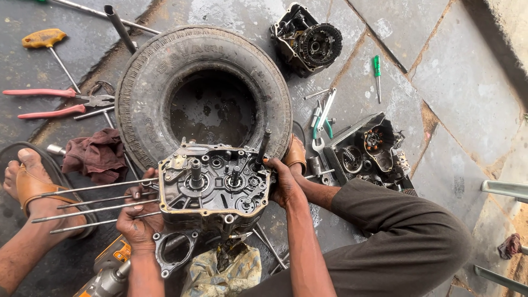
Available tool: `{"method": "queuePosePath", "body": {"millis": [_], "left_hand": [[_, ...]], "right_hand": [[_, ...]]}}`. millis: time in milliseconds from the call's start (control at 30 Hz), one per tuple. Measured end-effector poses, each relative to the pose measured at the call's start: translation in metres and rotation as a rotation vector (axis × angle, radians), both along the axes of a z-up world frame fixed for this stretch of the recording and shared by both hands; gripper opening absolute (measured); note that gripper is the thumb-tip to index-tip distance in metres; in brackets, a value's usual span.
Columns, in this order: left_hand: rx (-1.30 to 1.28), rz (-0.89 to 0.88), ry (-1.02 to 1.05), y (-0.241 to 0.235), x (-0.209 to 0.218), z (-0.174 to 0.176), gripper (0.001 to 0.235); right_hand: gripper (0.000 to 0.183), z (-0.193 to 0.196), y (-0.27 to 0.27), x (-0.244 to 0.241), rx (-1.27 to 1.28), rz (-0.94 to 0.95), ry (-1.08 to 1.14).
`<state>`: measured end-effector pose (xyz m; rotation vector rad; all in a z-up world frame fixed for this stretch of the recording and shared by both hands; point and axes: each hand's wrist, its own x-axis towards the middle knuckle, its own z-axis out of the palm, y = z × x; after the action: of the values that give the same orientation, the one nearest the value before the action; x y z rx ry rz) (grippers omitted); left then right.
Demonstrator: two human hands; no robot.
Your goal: The person sits on the ground and works on a motorcycle engine crankcase resting on a tire. They loosen and remove bolts by hand and with a cordless impact wrench, reposition the crankcase cover, and wipe parts and hands with a rag while other engine components and hand tools lie around the work area.
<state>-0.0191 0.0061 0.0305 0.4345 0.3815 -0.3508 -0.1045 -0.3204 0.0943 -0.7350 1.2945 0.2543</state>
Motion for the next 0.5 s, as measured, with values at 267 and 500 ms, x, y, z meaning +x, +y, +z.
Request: {"method": "queuePosePath", "body": {"millis": [267, 500], "left_hand": [[-0.009, 0.014, 0.030, 0.001, 0.003, -0.002, 0.023], [0.002, 0.010, 0.012, 0.000, 0.005, -0.001, 0.023]], "right_hand": [[0.098, 0.050, -0.016, -0.009, 0.148, 0.249, -0.400], [0.090, 0.034, -0.020, -0.015, 0.059, 0.330, -0.276]]}}
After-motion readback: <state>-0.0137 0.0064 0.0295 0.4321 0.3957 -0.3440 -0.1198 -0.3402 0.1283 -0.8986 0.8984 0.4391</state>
